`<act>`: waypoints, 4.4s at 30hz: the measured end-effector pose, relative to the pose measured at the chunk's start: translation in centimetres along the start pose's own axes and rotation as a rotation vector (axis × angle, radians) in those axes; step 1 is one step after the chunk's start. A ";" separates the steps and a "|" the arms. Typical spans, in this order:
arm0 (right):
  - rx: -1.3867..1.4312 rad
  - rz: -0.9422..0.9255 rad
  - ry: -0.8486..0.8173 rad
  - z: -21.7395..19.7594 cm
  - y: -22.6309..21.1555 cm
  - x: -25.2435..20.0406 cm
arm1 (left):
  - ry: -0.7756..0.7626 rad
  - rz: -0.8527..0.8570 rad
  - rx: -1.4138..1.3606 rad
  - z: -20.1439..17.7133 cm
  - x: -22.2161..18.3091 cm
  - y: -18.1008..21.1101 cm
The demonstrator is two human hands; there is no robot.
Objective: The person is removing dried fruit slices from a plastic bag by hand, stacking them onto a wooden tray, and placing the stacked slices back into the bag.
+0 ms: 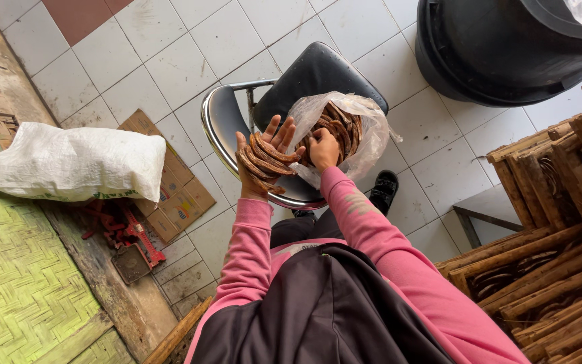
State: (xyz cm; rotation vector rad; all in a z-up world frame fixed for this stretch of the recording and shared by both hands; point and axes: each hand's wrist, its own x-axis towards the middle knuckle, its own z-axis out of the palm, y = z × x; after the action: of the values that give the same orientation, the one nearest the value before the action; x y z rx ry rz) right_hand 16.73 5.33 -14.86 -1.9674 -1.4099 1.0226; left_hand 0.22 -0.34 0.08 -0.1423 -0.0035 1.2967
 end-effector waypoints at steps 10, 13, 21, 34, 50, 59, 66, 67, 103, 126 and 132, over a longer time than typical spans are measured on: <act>-0.152 0.038 -0.031 -1.3 -1.3 0.4 | 0.004 0.001 -0.012 -0.5 0.4 -0.7; -0.026 -0.045 -0.040 -4.4 -2.8 0.3 | 0.018 -0.005 0.017 -0.6 0.9 -1.1; 0.241 -0.797 -0.314 -15.7 -12.6 -4.4 | 0.127 -0.183 0.323 -1.1 2.3 -2.9; 0.252 -0.693 -0.651 -17.9 -17.7 -5.6 | -0.020 -0.175 0.205 -4.9 3.4 -2.9; 0.435 -0.354 -0.439 -19.9 -12.5 -3.6 | 0.277 -0.083 0.157 0.6 3.2 -2.8; 0.342 -0.204 -0.386 -20.1 -9.5 -2.7 | 0.178 0.012 0.178 -1.9 3.6 -1.2; 0.189 -0.066 -0.148 -16.3 -8.9 -1.9 | 0.160 0.079 0.089 -1.1 3.6 -0.1; 0.182 -0.103 -0.116 -16.1 -8.9 -1.8 | 0.160 0.077 0.074 -0.9 3.5 0.0; 0.012 -0.143 -0.083 -5.0 -2.3 0.5 | 0.007 -0.036 -0.182 -0.5 3.8 0.6; -0.017 -1.027 -0.170 -14.0 -19.7 -6.5 | 0.009 -0.060 -0.072 -4.1 3.9 0.0; 0.194 -0.684 -0.358 -16.8 -19.6 -7.1 | 0.083 -0.055 0.075 -3.3 4.5 0.7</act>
State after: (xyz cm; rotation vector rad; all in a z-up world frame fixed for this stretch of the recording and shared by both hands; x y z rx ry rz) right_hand 18.10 5.52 11.93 -1.0560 -1.8975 1.1404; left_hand 1.06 3.77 -3.61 -0.1305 0.1113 1.2337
